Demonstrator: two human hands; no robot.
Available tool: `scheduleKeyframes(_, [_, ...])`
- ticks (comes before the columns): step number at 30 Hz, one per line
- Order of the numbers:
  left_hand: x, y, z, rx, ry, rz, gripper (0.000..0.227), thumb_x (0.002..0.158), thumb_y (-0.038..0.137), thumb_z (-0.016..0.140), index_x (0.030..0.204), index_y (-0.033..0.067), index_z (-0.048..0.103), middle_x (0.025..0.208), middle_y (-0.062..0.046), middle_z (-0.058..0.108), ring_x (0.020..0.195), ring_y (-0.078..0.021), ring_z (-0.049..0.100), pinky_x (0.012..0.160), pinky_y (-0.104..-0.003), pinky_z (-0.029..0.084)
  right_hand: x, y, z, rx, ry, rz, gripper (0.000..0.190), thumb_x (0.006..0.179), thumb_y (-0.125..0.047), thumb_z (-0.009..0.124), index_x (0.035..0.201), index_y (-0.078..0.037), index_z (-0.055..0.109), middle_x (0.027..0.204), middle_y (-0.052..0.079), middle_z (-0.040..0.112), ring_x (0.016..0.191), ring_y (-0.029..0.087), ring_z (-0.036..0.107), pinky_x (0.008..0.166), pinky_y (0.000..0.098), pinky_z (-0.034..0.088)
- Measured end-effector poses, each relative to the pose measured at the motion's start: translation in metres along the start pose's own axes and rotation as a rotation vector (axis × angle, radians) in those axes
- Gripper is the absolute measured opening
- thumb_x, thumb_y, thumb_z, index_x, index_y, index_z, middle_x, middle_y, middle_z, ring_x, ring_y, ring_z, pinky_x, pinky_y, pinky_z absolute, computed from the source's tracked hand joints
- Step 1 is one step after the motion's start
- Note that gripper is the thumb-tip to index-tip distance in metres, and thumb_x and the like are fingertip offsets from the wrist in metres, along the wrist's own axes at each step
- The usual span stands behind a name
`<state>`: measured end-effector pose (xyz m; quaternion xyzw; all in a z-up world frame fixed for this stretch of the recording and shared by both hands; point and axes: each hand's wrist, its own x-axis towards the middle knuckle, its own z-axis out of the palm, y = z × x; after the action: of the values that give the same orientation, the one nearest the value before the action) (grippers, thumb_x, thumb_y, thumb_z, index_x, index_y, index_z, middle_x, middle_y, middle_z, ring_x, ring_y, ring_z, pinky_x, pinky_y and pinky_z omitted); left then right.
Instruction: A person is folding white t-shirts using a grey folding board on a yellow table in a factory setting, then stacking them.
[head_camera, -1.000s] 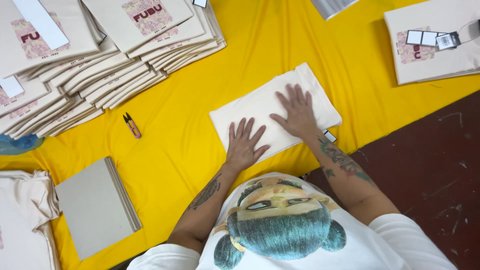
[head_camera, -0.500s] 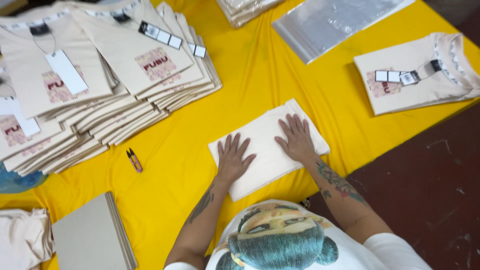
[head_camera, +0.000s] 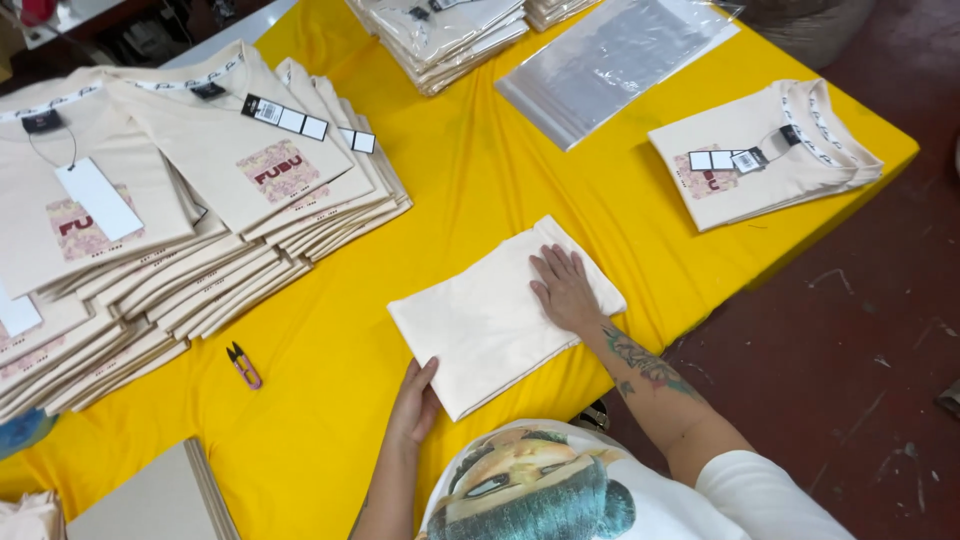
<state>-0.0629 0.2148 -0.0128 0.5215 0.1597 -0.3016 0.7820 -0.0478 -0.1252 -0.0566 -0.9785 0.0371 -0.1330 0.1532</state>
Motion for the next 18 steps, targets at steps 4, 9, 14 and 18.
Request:
scheduleKeyframes(4, [0.023, -0.007, 0.004, -0.182, -0.048, -0.207, 0.069, 0.097, 0.021, 0.070, 0.156, 0.0039, 0.038, 0.143, -0.027, 0.055, 0.130, -0.0429, 0.056, 0.106, -0.057, 0.048, -0.011, -0.019, -0.028, 0.129, 0.145, 0.062, 0.045, 0.109, -0.028, 0.046, 0.152, -0.018, 0.049, 0.154, 0.020, 0.046, 0.144, 0.037, 0.045, 0.120, 0.0497, 0.034])
scheduleKeyframes(9, [0.029, 0.068, 0.041, 0.168, -0.050, -0.086, 0.080, 0.089, 0.014, 0.078, 0.157, 0.0014, 0.037, 0.142, -0.031, 0.055, 0.130, -0.0470, 0.055, 0.105, -0.063, 0.047, -0.028, -0.009, -0.008, 0.455, -0.021, 0.643, 0.045, 0.102, -0.056, 0.056, 0.137, -0.028, 0.055, 0.106, 0.001, 0.065, 0.095, 0.023, 0.072, 0.083, 0.0407, 0.057])
scheduleKeyframes(14, [-0.046, 0.188, 0.127, 1.025, -0.416, 0.367, 0.053, 0.093, 0.017, 0.068, 0.145, 0.0129, 0.056, 0.132, -0.023, 0.066, 0.124, -0.0445, 0.060, 0.103, -0.061, 0.049, 0.021, 0.007, 0.012, 1.283, 0.103, 0.769, 0.059, 0.109, -0.054, 0.035, 0.148, -0.012, 0.045, 0.113, 0.009, 0.062, 0.101, 0.024, 0.067, 0.089, 0.0421, 0.054])
scheduleKeyframes(18, [-0.111, 0.219, 0.150, 1.609, -0.633, 0.898, 0.062, 0.095, -0.004, 0.050, 0.145, 0.0314, 0.058, 0.140, -0.014, 0.065, 0.127, -0.0435, 0.060, 0.107, -0.056, 0.047, 0.022, 0.008, 0.008, 1.616, 0.141, 0.850, 0.055, 0.110, -0.048, 0.031, 0.148, -0.011, 0.045, 0.124, 0.008, 0.060, 0.113, 0.023, 0.066, 0.094, 0.0426, 0.055])
